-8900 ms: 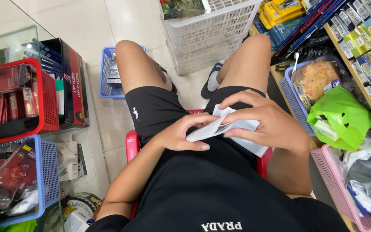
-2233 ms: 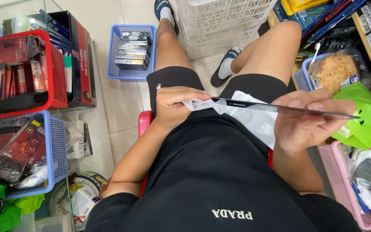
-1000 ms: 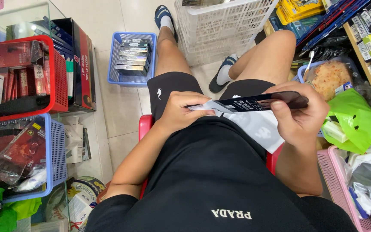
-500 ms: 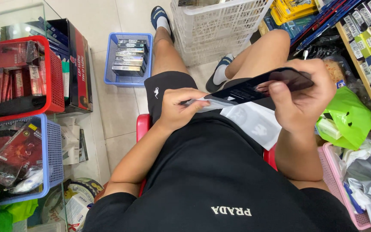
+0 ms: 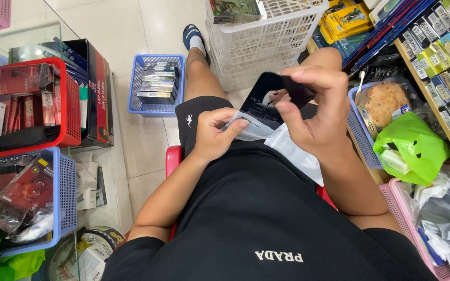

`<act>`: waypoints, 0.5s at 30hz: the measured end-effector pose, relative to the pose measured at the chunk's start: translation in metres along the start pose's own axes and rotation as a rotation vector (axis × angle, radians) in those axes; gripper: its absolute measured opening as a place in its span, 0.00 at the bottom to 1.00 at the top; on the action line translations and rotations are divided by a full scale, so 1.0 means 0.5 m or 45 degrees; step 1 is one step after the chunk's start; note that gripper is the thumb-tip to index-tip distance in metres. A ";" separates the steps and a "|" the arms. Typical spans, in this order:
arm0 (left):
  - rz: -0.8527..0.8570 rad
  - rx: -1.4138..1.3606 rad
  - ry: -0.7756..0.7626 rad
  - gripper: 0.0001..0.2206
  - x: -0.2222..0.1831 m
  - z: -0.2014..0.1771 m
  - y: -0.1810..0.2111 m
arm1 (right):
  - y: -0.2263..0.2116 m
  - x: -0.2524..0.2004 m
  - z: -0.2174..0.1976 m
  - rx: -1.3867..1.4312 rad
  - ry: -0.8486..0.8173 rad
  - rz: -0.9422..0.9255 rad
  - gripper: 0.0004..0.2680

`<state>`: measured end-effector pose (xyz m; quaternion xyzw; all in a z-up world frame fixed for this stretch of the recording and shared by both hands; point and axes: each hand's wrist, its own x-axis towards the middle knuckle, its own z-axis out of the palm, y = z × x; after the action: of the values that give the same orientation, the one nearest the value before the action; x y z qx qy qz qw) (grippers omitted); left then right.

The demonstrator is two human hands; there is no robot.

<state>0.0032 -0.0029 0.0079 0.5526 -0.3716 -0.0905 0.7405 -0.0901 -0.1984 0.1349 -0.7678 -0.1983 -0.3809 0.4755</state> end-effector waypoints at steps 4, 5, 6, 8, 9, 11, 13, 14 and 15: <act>-0.026 -0.096 0.037 0.07 0.000 -0.007 -0.012 | -0.022 0.024 -0.003 -0.210 -0.245 -0.181 0.17; -0.046 -0.146 0.048 0.07 -0.003 -0.008 -0.016 | -0.027 0.028 -0.003 -0.266 -0.323 -0.245 0.16; -0.050 -0.147 0.049 0.07 -0.004 -0.008 -0.014 | -0.029 0.026 -0.003 -0.265 -0.324 -0.240 0.16; -0.037 -0.180 0.066 0.08 -0.001 -0.007 -0.009 | -0.033 0.029 -0.005 -0.272 -0.412 -0.295 0.15; -0.036 -0.178 0.070 0.08 -0.004 -0.008 -0.011 | -0.034 0.025 -0.005 -0.269 -0.414 -0.297 0.15; -0.005 -0.194 0.089 0.08 -0.008 -0.010 -0.014 | -0.036 0.021 -0.004 -0.298 -0.456 -0.311 0.14; 0.011 -0.203 0.095 0.08 -0.009 -0.011 -0.012 | -0.028 0.012 0.000 -0.297 -0.470 -0.280 0.13; 0.025 -0.214 0.100 0.08 -0.011 -0.010 -0.011 | -0.024 0.006 0.001 -0.297 -0.484 -0.245 0.13; 0.022 -0.216 0.098 0.08 -0.012 -0.009 -0.011 | -0.024 0.005 0.002 -0.299 -0.483 -0.242 0.13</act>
<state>0.0037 0.0017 -0.0001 0.4878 -0.3388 -0.0938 0.7990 -0.0963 -0.1919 0.1435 -0.8534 -0.3097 -0.2934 0.2995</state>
